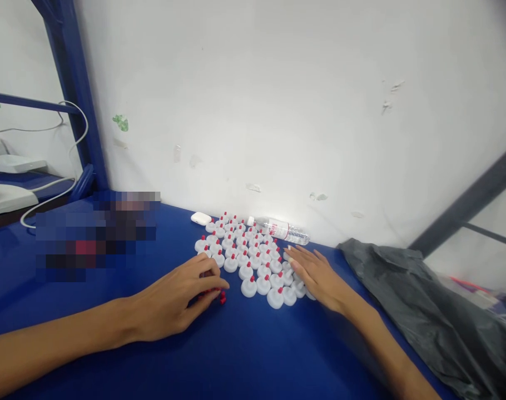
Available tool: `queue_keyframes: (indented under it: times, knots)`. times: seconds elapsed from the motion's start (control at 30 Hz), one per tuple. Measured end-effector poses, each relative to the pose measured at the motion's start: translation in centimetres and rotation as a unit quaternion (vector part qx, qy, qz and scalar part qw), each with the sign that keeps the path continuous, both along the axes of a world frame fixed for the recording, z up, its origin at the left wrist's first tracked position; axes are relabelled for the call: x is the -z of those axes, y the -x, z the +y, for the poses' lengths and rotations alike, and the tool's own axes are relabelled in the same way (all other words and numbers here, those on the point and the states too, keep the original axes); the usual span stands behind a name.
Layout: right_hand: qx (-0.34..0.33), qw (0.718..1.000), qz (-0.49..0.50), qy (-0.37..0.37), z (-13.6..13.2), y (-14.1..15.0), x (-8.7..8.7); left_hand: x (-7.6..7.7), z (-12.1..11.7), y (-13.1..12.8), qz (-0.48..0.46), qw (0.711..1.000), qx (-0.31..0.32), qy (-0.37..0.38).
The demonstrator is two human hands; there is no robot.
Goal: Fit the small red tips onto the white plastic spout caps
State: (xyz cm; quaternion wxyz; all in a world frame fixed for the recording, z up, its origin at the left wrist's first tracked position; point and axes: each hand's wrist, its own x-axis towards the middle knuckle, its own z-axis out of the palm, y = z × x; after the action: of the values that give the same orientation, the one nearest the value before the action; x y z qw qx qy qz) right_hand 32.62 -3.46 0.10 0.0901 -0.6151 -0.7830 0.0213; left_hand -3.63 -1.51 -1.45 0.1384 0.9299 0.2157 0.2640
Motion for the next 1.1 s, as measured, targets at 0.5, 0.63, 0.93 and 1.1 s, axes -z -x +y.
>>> queue_keyframes:
  times: [0.5, 0.63, 0.93, 1.1]
  knots:
    - [-0.028, 0.995, 0.016, -0.091, 0.1, 0.5, -0.2, -0.2, -0.5, -0.1, 0.000, 1.000, 0.016, -0.023]
    - [-0.030, 0.994, 0.027, -0.097, 0.0, 0.7, -0.7, 0.0, -0.3, -0.2, 0.007, 1.000, 0.020, -0.010]
    - [-0.139, 0.973, 0.046, -0.178, -3.4, 3.9, -3.4, 0.5, -0.1, 0.0, 0.024, 0.999, 0.025, 0.010]
    - [-0.165, 0.982, 0.013, -0.094, -3.4, 5.0, -2.7, 0.7, 0.1, 0.0, 0.033, 0.999, 0.013, 0.020]
